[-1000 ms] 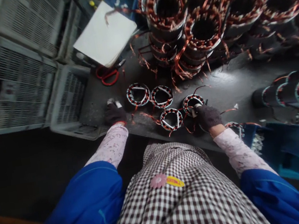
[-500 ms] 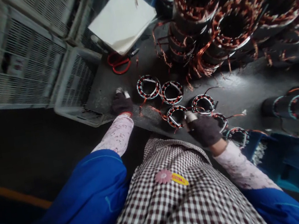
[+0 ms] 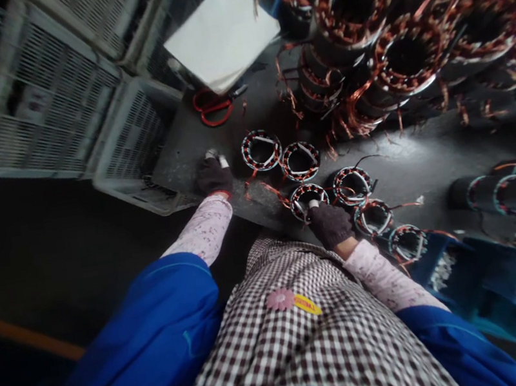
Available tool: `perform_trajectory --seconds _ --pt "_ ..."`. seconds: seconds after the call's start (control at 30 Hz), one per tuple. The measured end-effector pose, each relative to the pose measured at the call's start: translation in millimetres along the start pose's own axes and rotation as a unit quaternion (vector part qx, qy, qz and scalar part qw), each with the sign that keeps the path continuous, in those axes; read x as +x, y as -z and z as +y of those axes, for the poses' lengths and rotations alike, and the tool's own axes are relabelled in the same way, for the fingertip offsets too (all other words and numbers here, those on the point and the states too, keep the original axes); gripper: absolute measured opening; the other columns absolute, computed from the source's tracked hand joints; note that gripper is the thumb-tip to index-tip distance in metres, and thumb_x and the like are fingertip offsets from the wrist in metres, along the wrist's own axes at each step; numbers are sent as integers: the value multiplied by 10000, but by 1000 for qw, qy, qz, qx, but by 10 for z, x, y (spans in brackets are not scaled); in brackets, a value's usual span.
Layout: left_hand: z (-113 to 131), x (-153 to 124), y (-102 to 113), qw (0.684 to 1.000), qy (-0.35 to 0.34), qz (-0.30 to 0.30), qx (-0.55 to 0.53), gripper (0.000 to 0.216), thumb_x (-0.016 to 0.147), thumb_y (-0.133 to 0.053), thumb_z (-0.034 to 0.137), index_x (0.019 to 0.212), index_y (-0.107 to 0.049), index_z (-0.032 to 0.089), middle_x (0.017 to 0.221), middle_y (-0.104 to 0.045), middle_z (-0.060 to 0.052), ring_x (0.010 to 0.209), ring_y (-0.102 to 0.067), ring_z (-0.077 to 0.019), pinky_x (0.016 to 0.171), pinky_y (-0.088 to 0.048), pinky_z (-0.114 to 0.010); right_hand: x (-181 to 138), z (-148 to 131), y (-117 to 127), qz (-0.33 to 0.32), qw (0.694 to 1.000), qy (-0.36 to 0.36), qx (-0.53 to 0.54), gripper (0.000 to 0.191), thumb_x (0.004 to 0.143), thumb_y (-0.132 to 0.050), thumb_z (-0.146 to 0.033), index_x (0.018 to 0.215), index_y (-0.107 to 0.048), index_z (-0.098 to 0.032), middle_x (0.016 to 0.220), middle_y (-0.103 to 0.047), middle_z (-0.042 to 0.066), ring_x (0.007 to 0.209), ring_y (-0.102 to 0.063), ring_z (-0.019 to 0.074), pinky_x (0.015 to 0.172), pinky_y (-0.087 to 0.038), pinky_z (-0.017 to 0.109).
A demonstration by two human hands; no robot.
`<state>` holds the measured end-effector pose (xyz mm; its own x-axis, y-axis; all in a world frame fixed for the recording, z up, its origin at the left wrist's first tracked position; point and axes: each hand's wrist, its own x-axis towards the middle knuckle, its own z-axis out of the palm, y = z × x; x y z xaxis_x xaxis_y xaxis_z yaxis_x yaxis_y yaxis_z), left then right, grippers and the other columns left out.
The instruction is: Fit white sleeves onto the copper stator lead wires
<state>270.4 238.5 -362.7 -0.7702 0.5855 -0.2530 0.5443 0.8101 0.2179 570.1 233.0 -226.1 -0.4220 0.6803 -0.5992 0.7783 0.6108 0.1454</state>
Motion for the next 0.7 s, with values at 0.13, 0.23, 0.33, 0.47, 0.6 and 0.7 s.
perform_trajectory --seconds 0.13,0.23,0.33,0.47,0.6,0.7 --pt "-3 18 -16 1000 -5 -7 1 602 1148 -296 454 1603 -513 124 1409 -689 -242 1220 -714 -369 1027 -567 -494 47 -52 -8 -31 999 -2 -12 415 1123 -325 -277 1378 -631 -159 1175 -754 214 1028 -768 317 807 -547 383" --pt "-5 26 -27 1000 -3 -14 4 603 1147 -295 449 1595 -518 112 1404 -692 -245 1224 -712 -380 1018 -569 -499 51 -69 50 -46 999 4 -10 394 1115 -374 -295 1362 -655 -175 1183 -762 201 1050 -768 301 809 -539 349" --pt "-3 30 -32 1000 -2 -14 2 601 1149 -283 448 1568 -548 110 1367 -711 -246 1211 -722 -387 999 -578 -497 41 -62 266 0 1000 21 -17 435 1127 -381 -353 1424 -645 -176 1196 -767 202 1039 -763 299 797 -513 333" --pt "1 39 -23 1000 2 -14 2 598 1146 -320 455 1572 -550 105 1375 -704 -265 1233 -717 -389 992 -581 -491 227 24 651 87 995 8 -48 517 1148 -351 -397 1571 -533 -161 1224 -755 229 1052 -750 300 804 -466 330" --pt "-14 36 -5 999 3 -24 -22 600 1155 -348 460 1595 -515 88 1371 -706 -274 1225 -720 -377 1002 -559 -486 561 143 772 83 993 41 -75 472 1142 -354 -315 1537 -544 -141 1135 -755 219 1005 -750 309 760 -415 336" --pt "-37 13 8 998 -18 -16 -53 572 1171 -323 438 1607 -497 111 1395 -700 -253 1218 -721 -373 996 -540 -484 676 173 685 97 990 72 -78 422 1123 -391 -269 1472 -575 -121 1144 -745 233 1005 -749 312 745 -396 337"
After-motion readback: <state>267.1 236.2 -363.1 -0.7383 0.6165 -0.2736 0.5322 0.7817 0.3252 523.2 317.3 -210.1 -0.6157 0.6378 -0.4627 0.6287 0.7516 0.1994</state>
